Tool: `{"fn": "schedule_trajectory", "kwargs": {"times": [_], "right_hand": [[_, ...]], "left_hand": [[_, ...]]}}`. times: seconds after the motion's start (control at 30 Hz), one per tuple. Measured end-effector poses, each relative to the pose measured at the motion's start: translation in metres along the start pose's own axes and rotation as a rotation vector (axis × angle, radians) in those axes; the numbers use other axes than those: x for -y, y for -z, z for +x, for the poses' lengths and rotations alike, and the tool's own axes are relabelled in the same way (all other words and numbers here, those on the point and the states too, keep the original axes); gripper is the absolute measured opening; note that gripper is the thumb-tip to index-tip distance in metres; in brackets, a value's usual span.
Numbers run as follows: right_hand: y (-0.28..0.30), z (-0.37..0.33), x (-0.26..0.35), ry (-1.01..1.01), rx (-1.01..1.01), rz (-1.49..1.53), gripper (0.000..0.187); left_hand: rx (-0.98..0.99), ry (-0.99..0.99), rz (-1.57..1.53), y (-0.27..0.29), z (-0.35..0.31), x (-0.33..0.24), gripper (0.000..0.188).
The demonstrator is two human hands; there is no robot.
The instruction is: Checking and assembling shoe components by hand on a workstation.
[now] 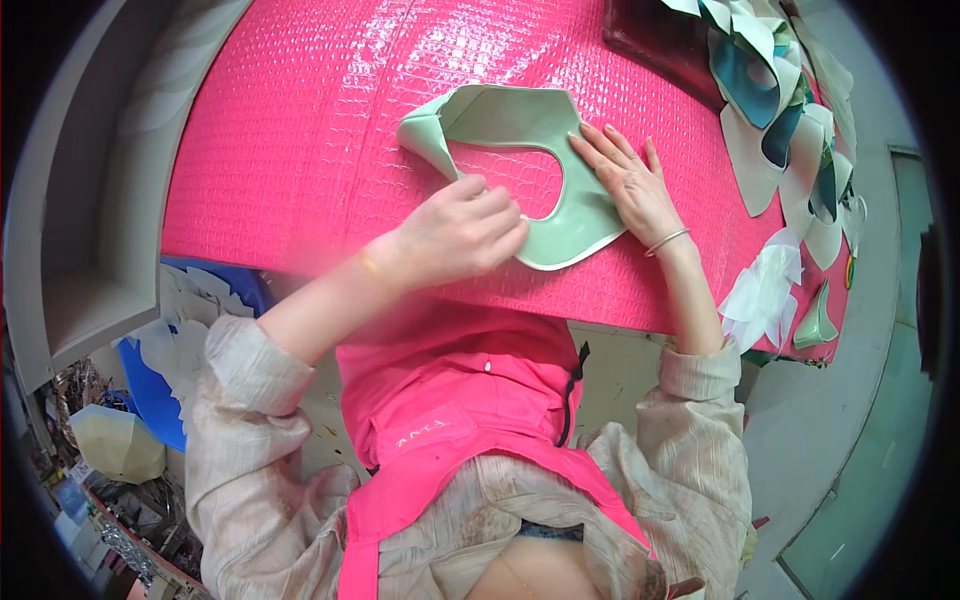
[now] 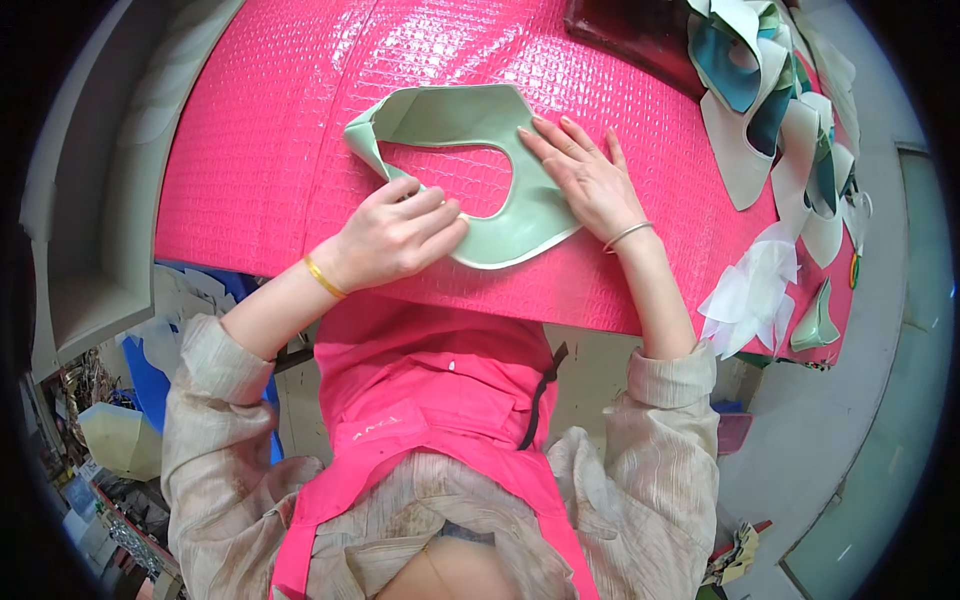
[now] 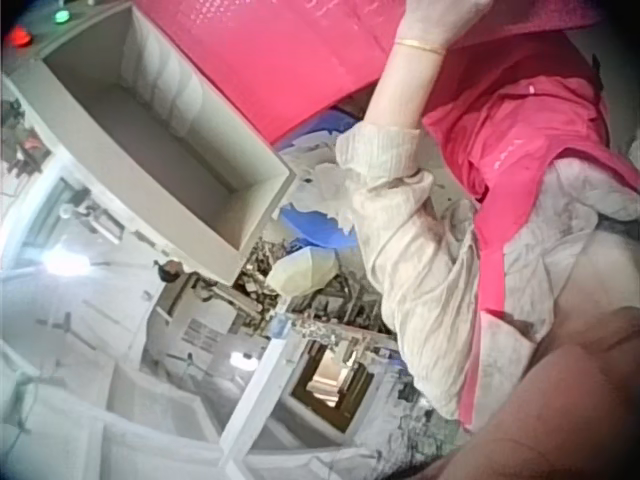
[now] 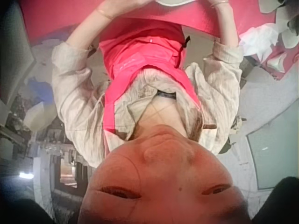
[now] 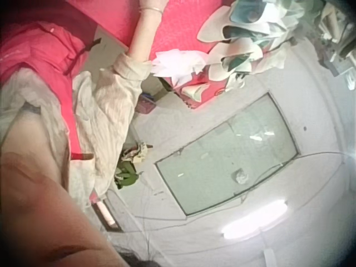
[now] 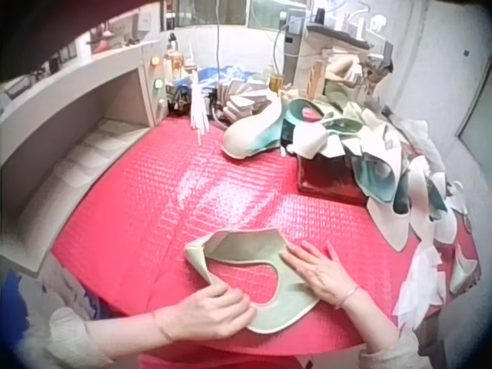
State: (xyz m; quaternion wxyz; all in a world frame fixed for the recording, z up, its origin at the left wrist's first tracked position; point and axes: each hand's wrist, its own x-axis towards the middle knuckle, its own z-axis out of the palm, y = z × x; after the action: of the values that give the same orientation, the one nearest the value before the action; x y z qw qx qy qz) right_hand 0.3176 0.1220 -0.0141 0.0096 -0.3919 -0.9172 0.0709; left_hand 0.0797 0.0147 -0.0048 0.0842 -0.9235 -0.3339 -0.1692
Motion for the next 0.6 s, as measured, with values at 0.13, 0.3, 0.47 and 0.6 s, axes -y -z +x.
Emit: {"fn": "schedule_trajectory", "kwargs": {"times": [0.13,0.3,0.47,0.6], "right_hand": [[0.027,-0.007,-0.015,-0.186,-0.281,0.88,0.049],[0.078,-0.04,0.049,-0.007,-0.822,1.198,0.033],[0.059,0.009,0.103,-0.151,-0.23,0.854,0.036],[0.051,0.013,0.112,-0.103,-0.081,1.016,0.023]], "left_hand": [[-0.317,0.434,-0.328,0.03,0.029,0.013,0.014],[-0.628,0.98,-1.681,0.048,0.037,0.025,0.027],[-0.822,1.095,-2.114,0.027,0.028,-0.002,0.028],[-0.903,1.213,-1.864,0.037,0.014,0.011,0.028]]}}
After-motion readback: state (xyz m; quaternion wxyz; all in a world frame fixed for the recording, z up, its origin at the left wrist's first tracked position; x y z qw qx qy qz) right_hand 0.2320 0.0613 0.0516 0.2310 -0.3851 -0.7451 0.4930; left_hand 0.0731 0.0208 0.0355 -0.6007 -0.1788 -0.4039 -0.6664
